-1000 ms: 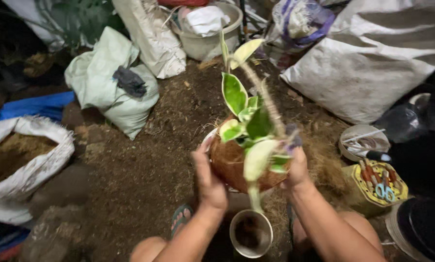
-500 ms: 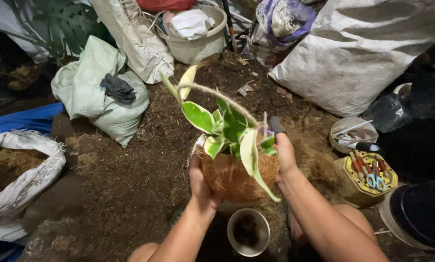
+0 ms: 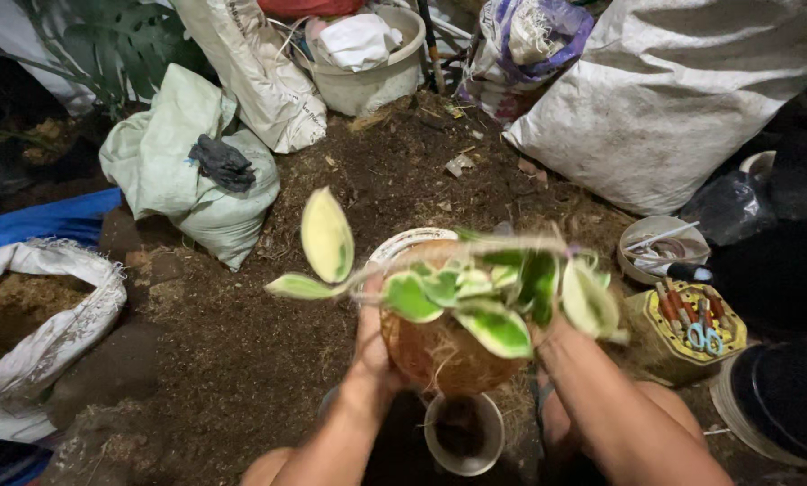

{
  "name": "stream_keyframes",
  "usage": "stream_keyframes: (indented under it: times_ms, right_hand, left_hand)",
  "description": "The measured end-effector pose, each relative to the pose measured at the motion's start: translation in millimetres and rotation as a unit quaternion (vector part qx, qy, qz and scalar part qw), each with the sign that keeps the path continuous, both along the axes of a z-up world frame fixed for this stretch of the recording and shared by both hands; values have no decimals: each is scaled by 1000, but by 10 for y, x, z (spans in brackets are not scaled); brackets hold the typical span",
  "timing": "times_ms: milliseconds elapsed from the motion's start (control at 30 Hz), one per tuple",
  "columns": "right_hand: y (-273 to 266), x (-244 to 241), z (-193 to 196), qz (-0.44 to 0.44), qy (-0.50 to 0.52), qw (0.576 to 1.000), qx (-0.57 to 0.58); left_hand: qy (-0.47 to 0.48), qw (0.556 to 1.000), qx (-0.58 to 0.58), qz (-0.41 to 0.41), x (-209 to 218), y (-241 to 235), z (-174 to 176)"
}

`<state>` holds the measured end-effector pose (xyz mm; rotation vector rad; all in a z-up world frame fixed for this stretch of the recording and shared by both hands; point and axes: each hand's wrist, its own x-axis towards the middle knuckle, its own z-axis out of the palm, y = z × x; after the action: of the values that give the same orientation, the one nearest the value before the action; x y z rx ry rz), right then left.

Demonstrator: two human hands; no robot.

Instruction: The person arranges a pothos plant within a coconut husk, adjusting the leaves and securing the plant with a dark cloth. They rotate the coconut to position the foliage and then wrap the cloth around the base to hold the plant in place.

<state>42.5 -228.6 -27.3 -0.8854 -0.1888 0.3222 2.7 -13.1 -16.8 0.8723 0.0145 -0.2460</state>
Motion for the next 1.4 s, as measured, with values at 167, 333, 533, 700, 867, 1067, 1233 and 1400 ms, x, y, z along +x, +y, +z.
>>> stream_keyframes:
  times_ms: [167,333,533,700,867,1067,1233,1400]
  right_hand:
    - [145,40,146,69,-16,997,33]
    - [196,-34,242,-59,21,998,5]
    - [94,-193,238,-151,153,973,-85]
    - [-105,196,129,-102,112,983,-103]
    - [-166,259,-253,-107,104,984,-101]
    - [-178,363,-513,-157,107,942,-277]
    - [-313,132,-247,-61,-180,966,-174]
    - [-384,-165,240,21,-247,929,-274]
  left_hand:
    - [-195,979,-47,-42,-166,-110,69]
    - [-19,989,-143,32,-143,-88,333]
    - [-58,996,-37,54,-239,-131,285]
    - [-6,978,-205,-37,-113,-86,10]
    - [-6,982,-184,-47,-107,-76,-262]
    - [28,988,-150,14,-186,-123,-256]
    - [73,988,-128,40,-113,-46,-160]
    - [105,989,-102,33,-80,-28,-151]
